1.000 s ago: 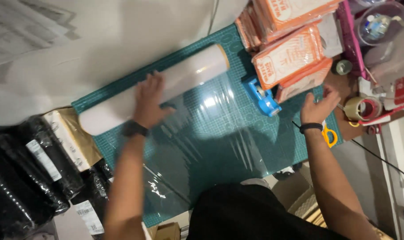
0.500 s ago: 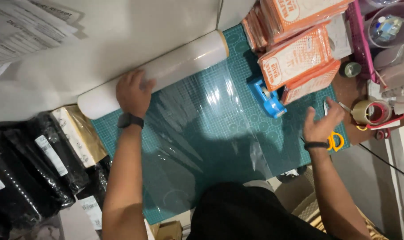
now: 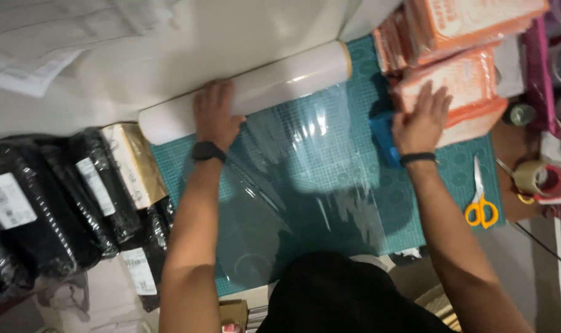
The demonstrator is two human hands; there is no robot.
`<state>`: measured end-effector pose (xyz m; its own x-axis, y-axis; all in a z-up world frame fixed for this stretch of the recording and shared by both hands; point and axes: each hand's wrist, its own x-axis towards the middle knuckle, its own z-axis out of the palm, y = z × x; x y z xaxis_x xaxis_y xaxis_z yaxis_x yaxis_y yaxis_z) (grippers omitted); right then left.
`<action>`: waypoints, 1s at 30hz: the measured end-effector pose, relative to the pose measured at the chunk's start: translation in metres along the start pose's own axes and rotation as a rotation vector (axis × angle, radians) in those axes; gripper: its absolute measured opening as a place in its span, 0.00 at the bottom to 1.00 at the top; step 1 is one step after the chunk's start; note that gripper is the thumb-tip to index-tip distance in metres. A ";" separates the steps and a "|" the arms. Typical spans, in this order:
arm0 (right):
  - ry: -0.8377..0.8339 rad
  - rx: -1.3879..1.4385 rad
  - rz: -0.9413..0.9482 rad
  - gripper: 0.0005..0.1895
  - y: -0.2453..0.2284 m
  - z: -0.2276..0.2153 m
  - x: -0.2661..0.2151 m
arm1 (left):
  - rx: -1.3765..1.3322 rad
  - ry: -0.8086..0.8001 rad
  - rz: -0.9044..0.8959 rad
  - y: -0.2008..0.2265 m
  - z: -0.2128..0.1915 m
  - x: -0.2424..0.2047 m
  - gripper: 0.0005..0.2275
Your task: The person unrolls a sheet of clear plastic wrap on a green cutting mat, then places several small orange packages onto the wrap and folds the plastic around them. The person repeatedly picks up, stacks, and repositions the wrapped packages on the mat while handling the plastic wrap and a blue tape dispenser.
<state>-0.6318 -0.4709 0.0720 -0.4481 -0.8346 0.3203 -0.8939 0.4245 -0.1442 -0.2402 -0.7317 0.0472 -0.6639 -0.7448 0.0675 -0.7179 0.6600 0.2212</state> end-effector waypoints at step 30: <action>-0.078 0.356 -0.545 0.23 -0.083 0.047 -0.107 | 0.047 -0.051 -0.142 0.023 -0.003 -0.006 0.35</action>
<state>-0.5106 -0.4336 0.0061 0.0825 -0.9260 0.3685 -0.9377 -0.1974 -0.2860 -0.2526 -0.7123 0.0549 -0.5641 -0.8256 -0.0111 -0.8134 0.5534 0.1793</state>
